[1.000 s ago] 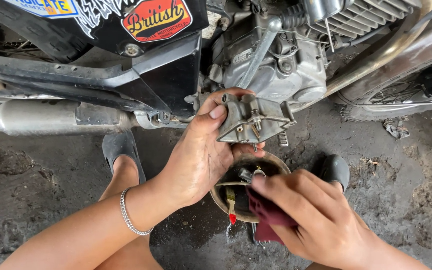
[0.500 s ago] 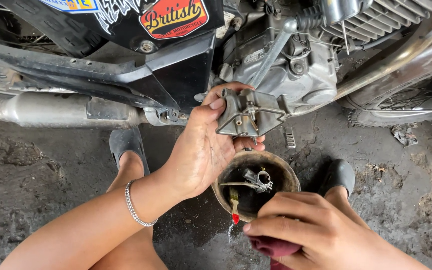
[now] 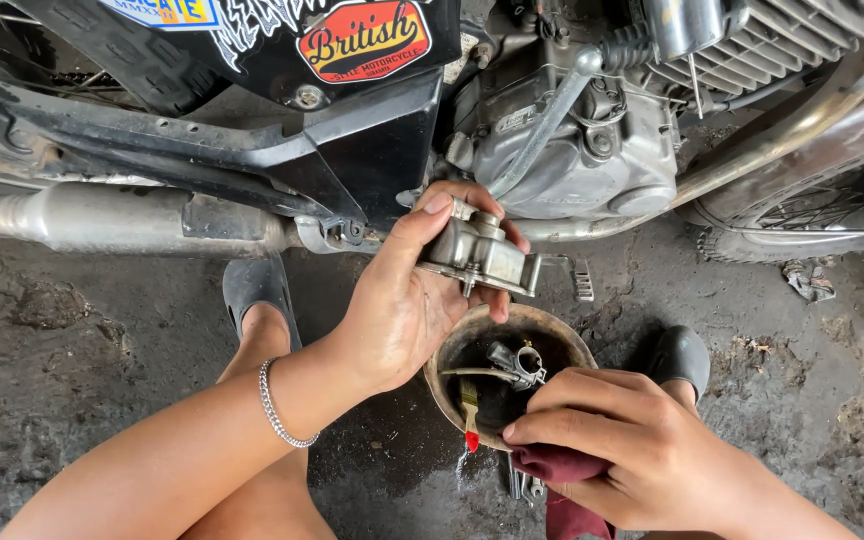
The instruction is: Cleaning and inspecting a motorcycle carburetor using a cloth and a screwdriver.
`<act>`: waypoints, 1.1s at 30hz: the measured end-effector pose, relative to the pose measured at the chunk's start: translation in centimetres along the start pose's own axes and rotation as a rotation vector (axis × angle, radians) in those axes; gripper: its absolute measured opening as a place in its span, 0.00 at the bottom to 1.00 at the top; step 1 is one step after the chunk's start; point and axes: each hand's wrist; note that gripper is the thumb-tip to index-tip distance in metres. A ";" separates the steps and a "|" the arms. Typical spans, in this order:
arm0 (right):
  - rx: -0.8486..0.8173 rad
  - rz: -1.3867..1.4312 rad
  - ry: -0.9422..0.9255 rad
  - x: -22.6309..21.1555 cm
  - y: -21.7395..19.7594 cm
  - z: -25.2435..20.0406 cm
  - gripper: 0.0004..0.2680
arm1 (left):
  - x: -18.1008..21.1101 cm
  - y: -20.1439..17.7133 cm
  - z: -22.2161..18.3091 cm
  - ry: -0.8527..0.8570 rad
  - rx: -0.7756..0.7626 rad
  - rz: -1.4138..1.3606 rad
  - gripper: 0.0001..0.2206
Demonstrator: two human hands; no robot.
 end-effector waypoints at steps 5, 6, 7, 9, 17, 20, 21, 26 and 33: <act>-0.009 -0.021 0.005 1.1 0.2 -0.8 0.07 | 0.3 -0.3 -0.2 -0.013 -0.028 -0.028 0.14; -0.018 -0.022 0.009 1.3 0.2 -0.9 0.07 | 0.5 -0.3 -0.3 -0.008 -0.051 -0.007 0.17; -0.018 -0.022 0.008 1.4 0.2 -1.0 0.07 | 0.4 -0.4 -0.2 -0.007 -0.052 -0.007 0.17; -0.022 -0.025 0.035 1.6 0.2 -1.3 0.08 | 0.2 -0.7 -0.1 -0.015 -0.029 -0.079 0.16; -0.007 -0.009 0.048 1.7 0.2 -1.0 0.07 | 0.5 -0.5 -0.3 0.033 -0.110 -0.068 0.11; -0.002 -0.001 0.050 1.7 0.3 -1.0 0.07 | 0.4 -0.5 -0.4 0.014 -0.091 -0.053 0.12; -0.001 0.001 0.061 1.7 0.3 -1.0 0.08 | 0.3 -0.5 -0.5 0.010 -0.084 -0.045 0.12; 0.005 0.006 0.066 1.6 0.2 -1.1 0.07 | 0.2 -0.5 -0.5 0.014 -0.067 -0.126 0.10; -0.022 0.039 0.058 1.6 0.1 -0.7 0.07 | 0.7 -0.4 -0.6 0.010 -0.083 -0.126 0.18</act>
Point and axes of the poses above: each hand's wrist, its own z-axis towards the middle knuckle, its own y-axis out of the palm, x = y × z
